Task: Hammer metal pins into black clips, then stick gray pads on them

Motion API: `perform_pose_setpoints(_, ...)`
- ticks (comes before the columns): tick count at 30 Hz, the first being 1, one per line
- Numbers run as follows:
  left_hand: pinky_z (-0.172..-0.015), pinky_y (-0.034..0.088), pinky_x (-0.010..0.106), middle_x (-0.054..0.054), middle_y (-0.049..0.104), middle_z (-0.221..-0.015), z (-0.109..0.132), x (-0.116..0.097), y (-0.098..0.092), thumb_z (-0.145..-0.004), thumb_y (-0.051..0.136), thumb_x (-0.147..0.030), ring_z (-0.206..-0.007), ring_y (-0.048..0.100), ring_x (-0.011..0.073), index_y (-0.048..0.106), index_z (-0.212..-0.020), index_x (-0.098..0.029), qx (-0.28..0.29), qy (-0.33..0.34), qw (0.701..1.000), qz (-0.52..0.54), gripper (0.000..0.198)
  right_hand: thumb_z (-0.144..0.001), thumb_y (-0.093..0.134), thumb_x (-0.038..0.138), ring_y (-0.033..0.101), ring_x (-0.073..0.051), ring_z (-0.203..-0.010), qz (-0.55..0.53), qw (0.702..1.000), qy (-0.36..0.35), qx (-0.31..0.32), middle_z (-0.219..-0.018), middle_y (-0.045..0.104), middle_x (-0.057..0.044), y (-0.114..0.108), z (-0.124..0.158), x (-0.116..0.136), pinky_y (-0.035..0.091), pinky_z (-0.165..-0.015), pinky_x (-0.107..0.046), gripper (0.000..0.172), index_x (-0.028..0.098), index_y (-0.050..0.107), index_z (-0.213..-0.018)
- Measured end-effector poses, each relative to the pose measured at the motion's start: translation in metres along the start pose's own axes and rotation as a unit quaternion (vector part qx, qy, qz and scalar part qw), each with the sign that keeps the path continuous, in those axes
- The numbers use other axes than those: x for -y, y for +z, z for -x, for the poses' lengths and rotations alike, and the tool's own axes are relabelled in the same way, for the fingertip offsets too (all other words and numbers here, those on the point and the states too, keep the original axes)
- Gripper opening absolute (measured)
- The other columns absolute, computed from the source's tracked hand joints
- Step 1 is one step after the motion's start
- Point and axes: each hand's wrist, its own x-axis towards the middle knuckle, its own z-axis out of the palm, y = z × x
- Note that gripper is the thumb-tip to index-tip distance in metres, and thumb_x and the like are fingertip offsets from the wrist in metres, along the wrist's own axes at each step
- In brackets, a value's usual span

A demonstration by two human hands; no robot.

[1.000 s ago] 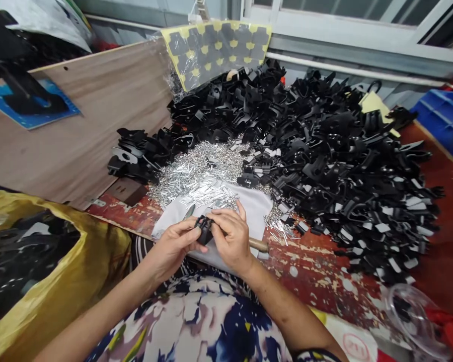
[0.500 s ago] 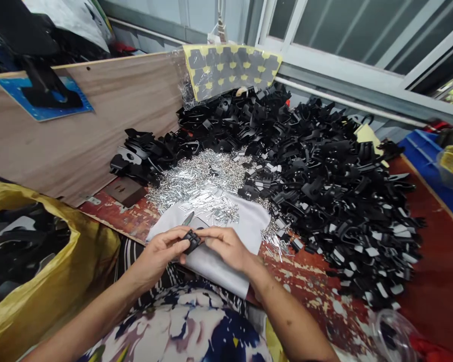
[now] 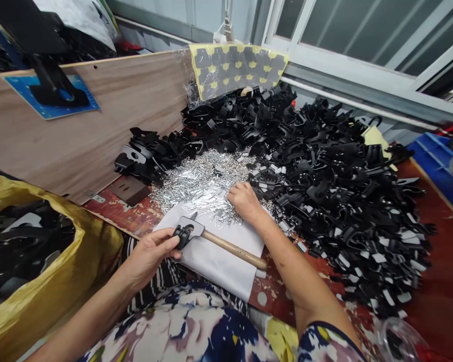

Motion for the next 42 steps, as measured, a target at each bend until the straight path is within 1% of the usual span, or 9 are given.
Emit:
perform_pose_setpoints(4,-0.057,0.052,0.022,0.000,0.065,-0.077,0.002,-0.002,0.002,-0.065,0.093,-0.043,-0.057,0.061,0.0108,0.078,-0.078,-0.016,0.011,-0.012,1.000,0.001,0.034,-0.098,0.061,0.017,0.055,-0.024,-0.093,0.009,1.000,0.002,-0.004,-0.087,0.072,-0.008,-0.006,0.000,-0.005,0.034,-0.089,-0.040,0.021,0.021,0.075,-0.082)
perform_pose_setpoints(9,-0.060,0.051,0.023,0.001,0.066,-0.080,-0.003,-0.002,0.009,-0.071,0.089,-0.043,-0.059,0.063,0.0117,0.076,-0.081,-0.015,0.032,-0.015,0.999,-0.018,0.032,-0.099,0.056,0.018,0.061,-0.020,-0.092,-0.151,0.982,0.074,-0.083,-0.095,0.073,-0.004,-0.012,0.018,0.006,0.040,-0.084,-0.034,0.017,0.021,0.071,-0.092)
perform_pose_setpoints(12,-0.058,0.048,0.023,-0.001,0.063,-0.076,-0.007,-0.003,0.016,-0.071,0.088,-0.044,-0.057,0.063,0.0115,0.073,-0.078,-0.016,0.046,-0.013,0.998,-0.028,0.033,-0.096,0.056,0.013,0.062,-0.021,-0.092,-0.137,0.979,0.112,-0.101,-0.095,0.073,-0.004,-0.014,0.027,0.007,0.039,-0.084,-0.034,0.018,0.021,0.072,-0.093)
perform_pose_setpoints(20,-0.056,0.044,0.020,-0.006,0.056,-0.073,-0.007,0.006,0.019,-0.069,0.089,-0.047,-0.054,0.063,0.0093,0.066,-0.076,-0.017,0.048,-0.046,0.998,-0.022,0.039,-0.091,0.066,0.015,0.060,-0.023,-0.098,-0.104,0.986,0.130,-0.025,-0.095,0.075,-0.007,-0.001,0.004,0.018,0.035,-0.093,-0.036,0.011,0.021,0.074,-0.086)
perform_pose_setpoints(26,-0.057,0.048,0.020,-0.004,0.057,-0.075,-0.004,0.006,0.012,-0.072,0.088,-0.046,-0.056,0.061,0.0082,0.068,-0.077,-0.015,0.054,-0.046,0.997,-0.017,0.037,-0.085,0.060,0.009,0.062,-0.022,-0.088,-0.198,0.966,0.154,-0.070,-0.084,0.072,-0.008,0.004,0.000,0.018,0.041,-0.089,-0.035,0.017,0.018,0.069,-0.074)
perform_pose_setpoints(32,-0.055,0.050,0.019,-0.003,0.057,-0.077,-0.008,0.002,0.021,-0.070,0.089,-0.043,-0.056,0.061,0.0075,0.070,-0.077,-0.016,0.069,-0.055,0.996,0.013,0.034,-0.097,0.054,0.038,0.067,-0.018,-0.085,-0.351,0.901,0.194,-0.164,-0.096,0.074,-0.005,0.003,0.032,0.026,0.052,-0.079,-0.030,0.025,0.020,0.071,-0.098)
perform_pose_setpoints(37,-0.057,0.057,0.021,-0.003,0.053,-0.075,-0.015,0.001,0.040,-0.068,0.091,-0.041,-0.058,0.054,0.0074,0.071,-0.073,-0.016,0.092,-0.047,0.994,0.025,0.033,-0.078,0.082,0.045,0.066,-0.016,-0.083,-0.619,0.714,0.256,-0.204,-0.091,0.075,-0.002,0.006,0.041,0.042,0.053,-0.084,-0.030,0.024,0.023,0.076,-0.088)
perform_pose_setpoints(38,-0.057,0.057,0.021,-0.002,0.053,-0.074,-0.015,0.001,0.042,-0.068,0.091,-0.041,-0.058,0.053,0.0075,0.071,-0.073,-0.015,0.093,-0.046,0.994,0.025,0.033,-0.076,0.084,0.045,0.065,-0.016,-0.080,-0.634,0.696,0.266,-0.207,-0.089,0.074,-0.001,0.005,0.042,0.043,0.053,-0.083,-0.030,0.025,0.024,0.077,-0.087)
perform_pose_setpoints(42,-0.056,0.058,0.021,-0.002,0.054,-0.075,-0.015,0.001,0.045,-0.067,0.091,-0.043,-0.059,0.052,0.0077,0.071,-0.073,-0.015,0.082,-0.042,0.995,0.028,0.035,-0.080,0.082,0.045,0.066,-0.016,-0.081,-0.644,0.692,0.252,-0.206,-0.090,0.074,-0.001,-0.006,0.047,0.060,0.054,-0.083,-0.031,0.022,0.025,0.076,-0.085)
